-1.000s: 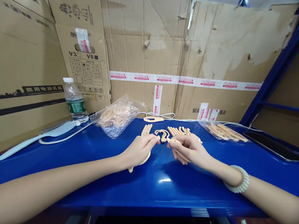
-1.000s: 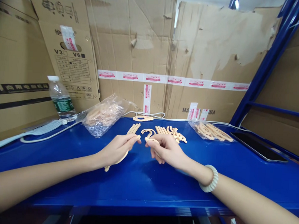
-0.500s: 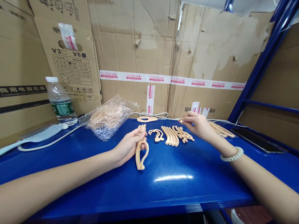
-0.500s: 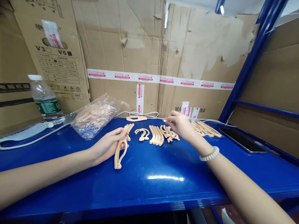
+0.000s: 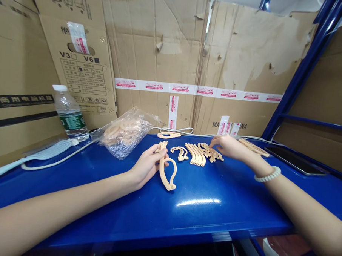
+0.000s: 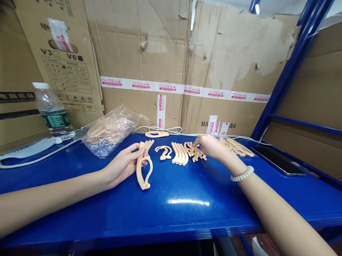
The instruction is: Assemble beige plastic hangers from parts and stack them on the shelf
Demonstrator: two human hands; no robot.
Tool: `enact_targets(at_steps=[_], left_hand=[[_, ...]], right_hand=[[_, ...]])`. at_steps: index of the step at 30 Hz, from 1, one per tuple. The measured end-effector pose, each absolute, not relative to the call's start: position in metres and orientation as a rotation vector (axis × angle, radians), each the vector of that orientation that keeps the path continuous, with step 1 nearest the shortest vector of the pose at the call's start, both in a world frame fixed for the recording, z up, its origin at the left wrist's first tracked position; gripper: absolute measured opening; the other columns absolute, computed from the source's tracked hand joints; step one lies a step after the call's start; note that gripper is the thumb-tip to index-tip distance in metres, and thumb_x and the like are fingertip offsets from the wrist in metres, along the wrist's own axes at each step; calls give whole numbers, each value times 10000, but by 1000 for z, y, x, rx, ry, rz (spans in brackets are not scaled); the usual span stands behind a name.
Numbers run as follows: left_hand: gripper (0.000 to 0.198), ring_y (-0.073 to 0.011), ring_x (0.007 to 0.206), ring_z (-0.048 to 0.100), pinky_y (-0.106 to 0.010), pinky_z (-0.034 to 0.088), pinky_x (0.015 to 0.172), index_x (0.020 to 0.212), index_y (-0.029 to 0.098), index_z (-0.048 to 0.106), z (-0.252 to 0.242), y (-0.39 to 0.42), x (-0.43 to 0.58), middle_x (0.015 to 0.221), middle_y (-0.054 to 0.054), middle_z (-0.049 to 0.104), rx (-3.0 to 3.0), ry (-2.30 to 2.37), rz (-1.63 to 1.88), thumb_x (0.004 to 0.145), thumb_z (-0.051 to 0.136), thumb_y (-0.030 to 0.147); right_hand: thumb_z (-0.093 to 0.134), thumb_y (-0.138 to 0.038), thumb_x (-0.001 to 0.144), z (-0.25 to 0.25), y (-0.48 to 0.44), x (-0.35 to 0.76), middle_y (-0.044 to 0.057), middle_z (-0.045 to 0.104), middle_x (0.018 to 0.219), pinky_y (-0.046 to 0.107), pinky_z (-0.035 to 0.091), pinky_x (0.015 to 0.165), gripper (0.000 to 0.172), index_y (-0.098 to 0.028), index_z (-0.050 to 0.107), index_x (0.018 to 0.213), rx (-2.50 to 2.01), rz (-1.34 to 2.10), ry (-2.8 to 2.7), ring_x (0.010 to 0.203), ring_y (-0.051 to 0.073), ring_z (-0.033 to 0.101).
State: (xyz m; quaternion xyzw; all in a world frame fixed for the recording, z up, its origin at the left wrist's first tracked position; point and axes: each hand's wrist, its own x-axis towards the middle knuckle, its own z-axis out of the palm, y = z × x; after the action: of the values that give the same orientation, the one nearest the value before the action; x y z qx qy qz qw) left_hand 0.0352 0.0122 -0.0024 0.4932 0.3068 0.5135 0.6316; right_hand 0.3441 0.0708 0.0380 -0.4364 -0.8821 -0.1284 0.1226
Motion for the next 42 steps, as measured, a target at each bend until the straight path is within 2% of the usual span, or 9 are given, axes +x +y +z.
enact_targets(at_steps=[8, 15, 21, 26, 29, 31, 36, 39, 42], left_hand=[[245, -97, 705, 556, -212, 469, 693, 829, 168, 507, -1, 7, 37, 730, 15, 585, 1216, 717, 1194, 807, 691, 328], [341, -120, 732, 586, -237, 489, 697, 839, 167, 521, -2, 4, 39, 745, 7, 609, 1238, 729, 1210, 733, 752, 395], [378, -140, 761, 602, -269, 512, 704, 850, 164, 524, -1, 5, 39, 773, -9, 623, 1241, 754, 1221, 704, 772, 410], [481, -175, 800, 631, -294, 531, 644, 1064, 202, 482, -5, 10, 38, 966, -52, 627, 1289, 899, 1430, 711, 762, 372], [426, -218, 1025, 598, -386, 528, 824, 1113, 226, 472, -4, 10, 34, 1142, -75, 564, 1639, 976, 1692, 764, 709, 280], [306, -229, 1159, 524, -450, 434, 987, 1079, 223, 519, -1, 4, 31, 1197, -79, 544, 2086, 995, 1809, 807, 659, 228], [205, -226, 1142, 544, -545, 182, 1129, 1083, 196, 558, 5, -16, 30, 1095, -58, 658, 3134, 662, 1349, 886, 583, 245], [121, -203, 1032, 589, -521, 214, 1116, 998, 167, 576, 6, -19, 33, 975, -49, 688, 3252, 704, 1207, 935, 498, 234], [166, -185, 917, 609, -512, 233, 1100, 904, 169, 579, 5, -15, 33, 875, -32, 682, 3333, 709, 1097, 961, 444, 247]], right_hand=[[451, -140, 912, 38, 4, 276, 120, 631, 1118, 408, 489, 837, 328, -181, 601, 1201, -546, -562, -2508, 1014, 240, 563], [494, -301, 946, 14, -9, 252, 95, 626, 1167, 446, 382, 1019, 289, -136, 602, 1158, -234, -796, -2679, 1161, 260, 493], [457, -303, 971, 12, -7, 249, 67, 666, 985, 429, 372, 1007, 228, -172, 633, 1034, -225, -843, -2634, 1061, 225, 541], [454, -344, 974, 14, -10, 249, 44, 632, 809, 425, 370, 952, 255, -168, 625, 908, -325, -691, -2620, 890, 194, 565], [439, -354, 978, 14, -9, 251, 38, 612, 770, 420, 368, 912, 273, -162, 620, 911, -409, -653, -2559, 761, 170, 546], [442, -351, 975, 13, -10, 252, 38, 609, 779, 409, 361, 905, 270, -160, 619, 903, -447, -644, -2526, 735, 161, 537], [434, -339, 977, 14, -13, 251, 19, 570, 701, 385, 357, 871, 295, -154, 614, 835, -448, -692, -2463, 676, 153, 506], [421, -328, 984, 14, -14, 250, 5, 541, 663, 366, 357, 841, 313, -153, 606, 803, -401, -738, -2444, 637, 142, 481], [427, -334, 983, 15, -16, 250, 5, 535, 663, 368, 345, 843, 316, -150, 603, 796, -381, -767, -2420, 650, 142, 485]])
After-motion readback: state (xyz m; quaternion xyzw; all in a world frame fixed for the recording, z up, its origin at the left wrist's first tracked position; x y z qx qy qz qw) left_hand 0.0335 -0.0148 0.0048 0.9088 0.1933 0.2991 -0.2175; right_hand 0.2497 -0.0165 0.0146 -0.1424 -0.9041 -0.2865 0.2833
